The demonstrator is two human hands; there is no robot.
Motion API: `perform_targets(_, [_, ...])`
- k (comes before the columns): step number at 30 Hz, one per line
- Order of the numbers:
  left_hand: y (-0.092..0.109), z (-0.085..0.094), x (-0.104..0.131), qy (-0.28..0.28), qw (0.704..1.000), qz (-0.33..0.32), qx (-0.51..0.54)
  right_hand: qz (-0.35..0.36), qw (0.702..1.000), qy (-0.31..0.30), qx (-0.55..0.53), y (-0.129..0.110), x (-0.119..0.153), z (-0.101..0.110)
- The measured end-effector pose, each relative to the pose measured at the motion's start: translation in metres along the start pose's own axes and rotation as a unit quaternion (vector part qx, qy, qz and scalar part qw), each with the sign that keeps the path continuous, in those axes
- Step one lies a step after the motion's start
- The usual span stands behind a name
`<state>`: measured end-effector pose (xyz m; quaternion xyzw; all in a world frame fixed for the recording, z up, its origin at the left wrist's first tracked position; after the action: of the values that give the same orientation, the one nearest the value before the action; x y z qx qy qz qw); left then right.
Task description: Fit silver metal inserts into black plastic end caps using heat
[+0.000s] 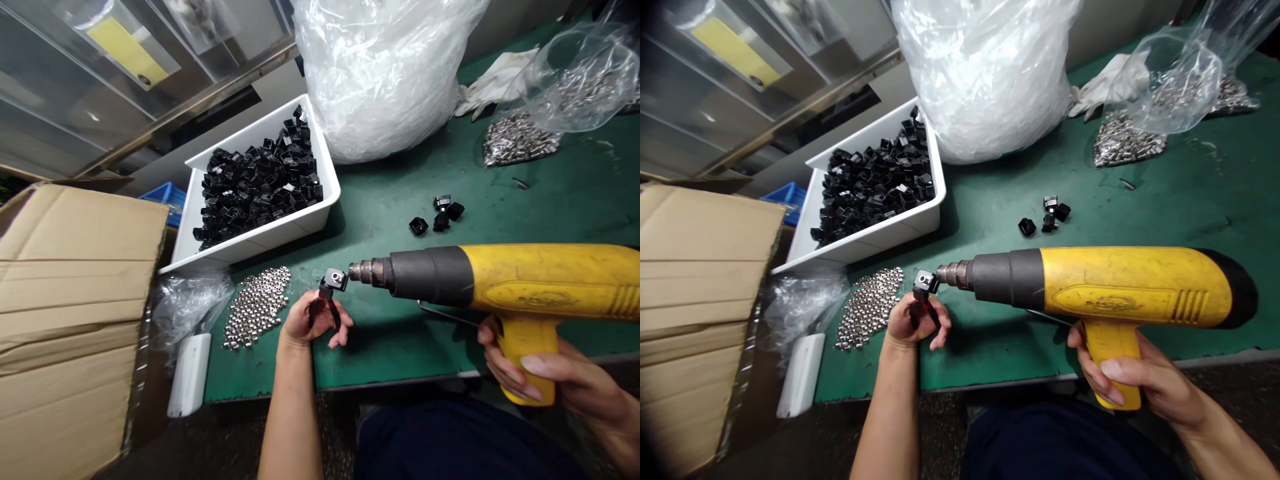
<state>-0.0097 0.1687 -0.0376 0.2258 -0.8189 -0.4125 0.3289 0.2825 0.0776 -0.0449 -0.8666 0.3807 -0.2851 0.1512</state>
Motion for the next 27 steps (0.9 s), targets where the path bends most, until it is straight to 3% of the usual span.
perform_targets(6, [-0.0014,0.0022,-0.0003,0.007,1.000,0.010,-0.009,0.012,0.999,0.027,-0.018,-0.0007,0.0010,-0.0011])
perform_targets(27, [0.0005,0.0006,-0.0014,0.014,1.000,0.010,-0.017,0.015,0.999,0.030,-0.027,-0.0032,-0.0009,-0.0009])
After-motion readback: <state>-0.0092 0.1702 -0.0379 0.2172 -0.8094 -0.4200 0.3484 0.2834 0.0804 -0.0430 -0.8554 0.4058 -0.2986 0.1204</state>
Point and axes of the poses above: each hand's wrist, its own x-axis away from the middle knuckle, its own z-axis out of the back of the hand, y = z × x, the point moved 9 cm from there along -x, towards the middle knuckle, and after that the axes turned 14 degrees about -x, right-handed, at the moved point
